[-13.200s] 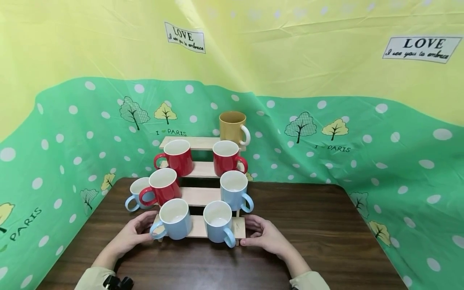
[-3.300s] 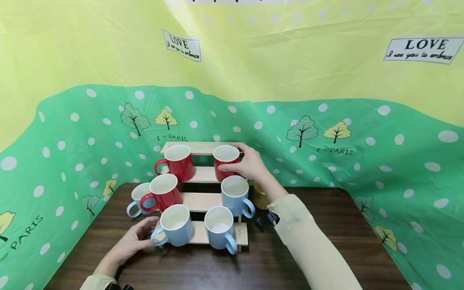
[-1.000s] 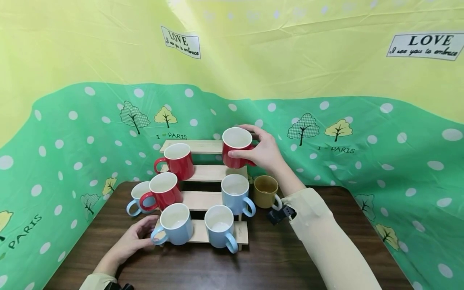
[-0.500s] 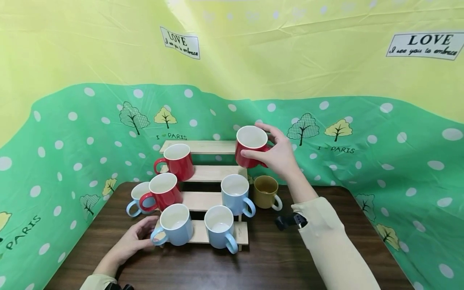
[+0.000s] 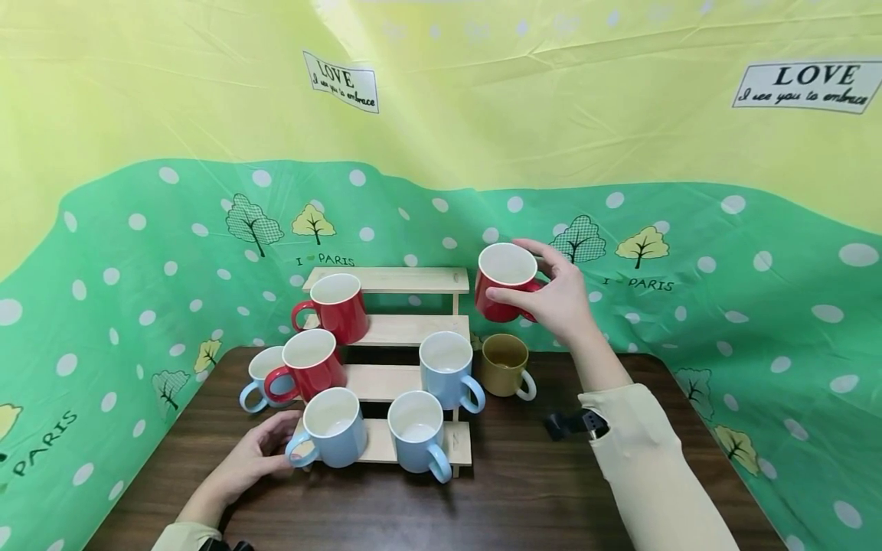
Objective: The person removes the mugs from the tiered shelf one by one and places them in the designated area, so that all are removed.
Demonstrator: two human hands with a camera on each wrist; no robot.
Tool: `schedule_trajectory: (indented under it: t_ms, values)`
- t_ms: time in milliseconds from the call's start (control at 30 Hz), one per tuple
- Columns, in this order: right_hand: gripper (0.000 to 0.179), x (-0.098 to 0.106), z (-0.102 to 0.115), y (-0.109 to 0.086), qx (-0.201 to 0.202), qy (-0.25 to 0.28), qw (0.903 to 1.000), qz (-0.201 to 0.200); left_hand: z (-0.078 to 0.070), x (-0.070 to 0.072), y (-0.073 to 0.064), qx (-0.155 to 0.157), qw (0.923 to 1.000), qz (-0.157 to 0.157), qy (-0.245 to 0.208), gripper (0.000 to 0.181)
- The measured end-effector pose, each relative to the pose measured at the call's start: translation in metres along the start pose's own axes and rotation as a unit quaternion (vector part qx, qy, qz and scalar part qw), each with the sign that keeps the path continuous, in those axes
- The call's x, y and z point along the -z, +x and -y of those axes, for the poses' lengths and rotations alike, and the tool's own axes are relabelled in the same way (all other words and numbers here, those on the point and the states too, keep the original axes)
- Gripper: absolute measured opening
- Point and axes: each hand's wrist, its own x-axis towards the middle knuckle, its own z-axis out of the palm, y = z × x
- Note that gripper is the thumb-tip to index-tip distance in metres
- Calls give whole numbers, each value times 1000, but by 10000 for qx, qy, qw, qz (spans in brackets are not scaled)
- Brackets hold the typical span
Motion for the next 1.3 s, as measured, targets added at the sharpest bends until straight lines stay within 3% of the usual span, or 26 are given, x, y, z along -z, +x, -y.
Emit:
schedule_trajectory:
  t_ms: [400,1300]
  values:
    - [79,18,-16,-4,-219,-233,9993,-168,0,0,0,-58,10000,8,28,68]
    - [89,50,-92,-14,-888,-967,9903,-447,0,0,0,92,9999,-31,78,68]
